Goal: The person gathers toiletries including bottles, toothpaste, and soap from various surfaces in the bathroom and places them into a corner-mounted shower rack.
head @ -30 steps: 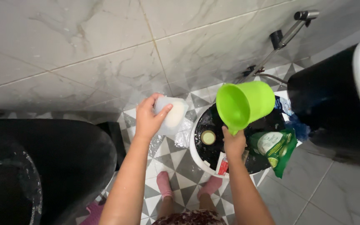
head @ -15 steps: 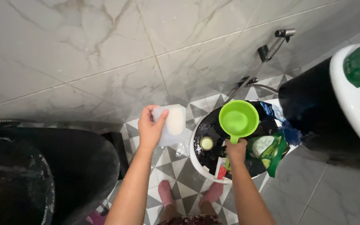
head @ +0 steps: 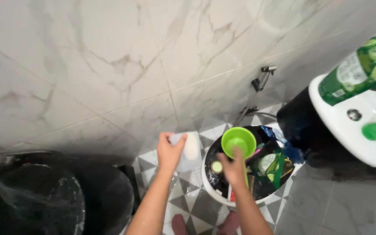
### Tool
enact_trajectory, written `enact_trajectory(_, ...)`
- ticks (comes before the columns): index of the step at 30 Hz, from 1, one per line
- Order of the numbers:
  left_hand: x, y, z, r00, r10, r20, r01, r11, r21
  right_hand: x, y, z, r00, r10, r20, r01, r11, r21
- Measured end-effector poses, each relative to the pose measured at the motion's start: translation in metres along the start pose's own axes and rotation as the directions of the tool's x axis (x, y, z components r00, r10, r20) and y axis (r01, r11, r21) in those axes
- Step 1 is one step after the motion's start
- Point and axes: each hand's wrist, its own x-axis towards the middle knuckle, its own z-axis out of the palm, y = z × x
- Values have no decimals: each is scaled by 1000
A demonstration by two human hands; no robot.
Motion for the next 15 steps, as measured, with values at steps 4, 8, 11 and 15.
enact_trajectory(4, -14, 28, -4, 994, 99, 44, -99, 995, 14, -25, -96, 21, 892, -205, 402, -4, 888, 460)
enact_trajectory(8, -16, 43, -34, 882, 245, 402, -109, 937, -331, -19, -142, 10, 812, 51, 581, -471, 645, 601)
enact_trajectory(11, -11, 47, -60, 796, 274, 540, -84, 933, -350, -19, -151, 4, 802, -268, 533, -226, 691, 686)
enact_trajectory(15, -17, 52, -71, 815, 357, 456, -276, 932, -235, -17, -168, 7, 778, -284, 560, -217, 716, 664)
